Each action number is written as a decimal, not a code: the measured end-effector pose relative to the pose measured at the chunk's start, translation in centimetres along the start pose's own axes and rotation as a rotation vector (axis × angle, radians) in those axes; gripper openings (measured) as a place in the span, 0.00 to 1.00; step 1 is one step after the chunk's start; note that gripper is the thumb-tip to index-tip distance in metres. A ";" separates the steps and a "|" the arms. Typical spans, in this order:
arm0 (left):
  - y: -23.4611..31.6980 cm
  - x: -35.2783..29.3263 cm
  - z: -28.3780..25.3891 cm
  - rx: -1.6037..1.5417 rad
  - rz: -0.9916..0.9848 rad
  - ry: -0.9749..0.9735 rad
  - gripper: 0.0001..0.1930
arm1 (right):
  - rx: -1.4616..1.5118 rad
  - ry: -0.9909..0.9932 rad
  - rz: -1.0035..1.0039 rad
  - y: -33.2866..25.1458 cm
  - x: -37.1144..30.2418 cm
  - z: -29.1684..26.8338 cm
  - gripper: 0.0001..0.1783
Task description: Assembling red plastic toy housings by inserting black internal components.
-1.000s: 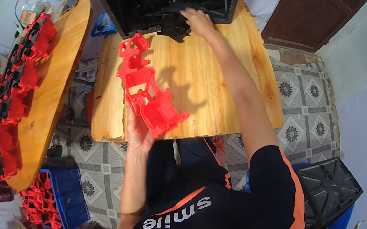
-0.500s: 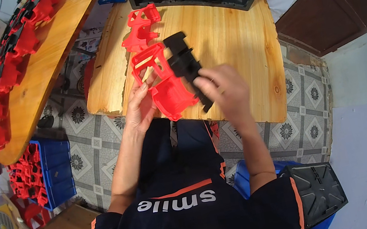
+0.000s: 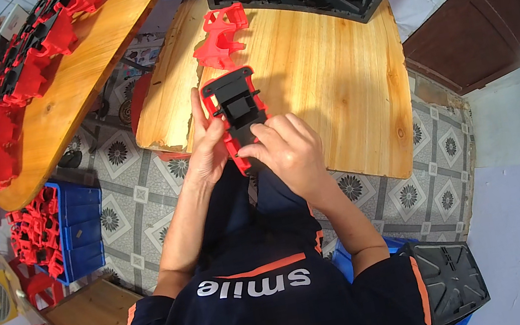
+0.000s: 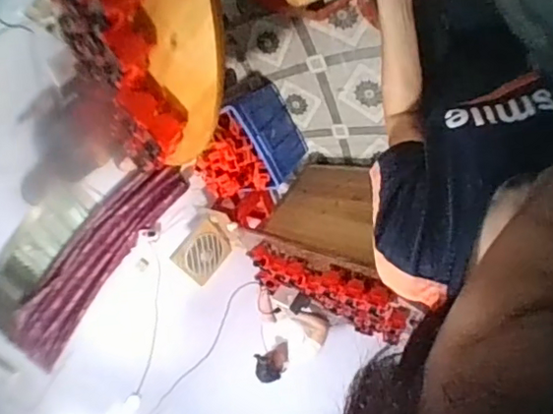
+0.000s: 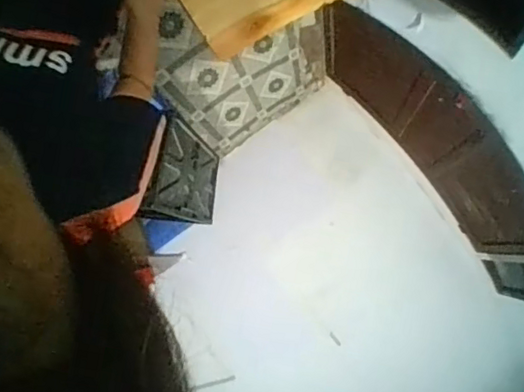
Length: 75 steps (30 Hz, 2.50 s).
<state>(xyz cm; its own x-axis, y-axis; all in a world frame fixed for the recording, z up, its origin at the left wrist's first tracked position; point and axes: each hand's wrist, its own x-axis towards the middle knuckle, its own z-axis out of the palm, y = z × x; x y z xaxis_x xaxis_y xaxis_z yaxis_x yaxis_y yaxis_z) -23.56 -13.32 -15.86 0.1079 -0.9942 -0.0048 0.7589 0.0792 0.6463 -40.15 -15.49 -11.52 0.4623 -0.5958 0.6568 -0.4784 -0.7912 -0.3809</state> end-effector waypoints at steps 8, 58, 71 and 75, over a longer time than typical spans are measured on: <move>-0.1 -1.3 0.4 0.595 0.257 0.027 0.42 | 0.614 -0.042 0.417 1.0 3.9 3.6 0.18; 2.6 2.1 -5.2 0.326 0.105 0.149 0.55 | -0.558 -0.220 0.620 31.1 21.2 7.0 0.33; 8.9 -7.2 -11.5 0.321 -0.119 0.095 0.57 | 0.510 0.092 0.677 20.8 0.4 2.4 0.23; 12.5 -11.2 -12.5 0.326 -0.137 0.161 0.60 | -0.100 0.088 0.497 19.3 -0.8 -0.3 0.21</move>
<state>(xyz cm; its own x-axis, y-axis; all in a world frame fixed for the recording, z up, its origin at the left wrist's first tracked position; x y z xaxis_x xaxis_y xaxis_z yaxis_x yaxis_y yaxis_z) -7.24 -0.28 -17.27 0.1387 -0.9677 -0.2104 0.5321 -0.1063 0.8400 -50.00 -30.28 -19.16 0.0985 -0.8793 0.4659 -0.6952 -0.3958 -0.6000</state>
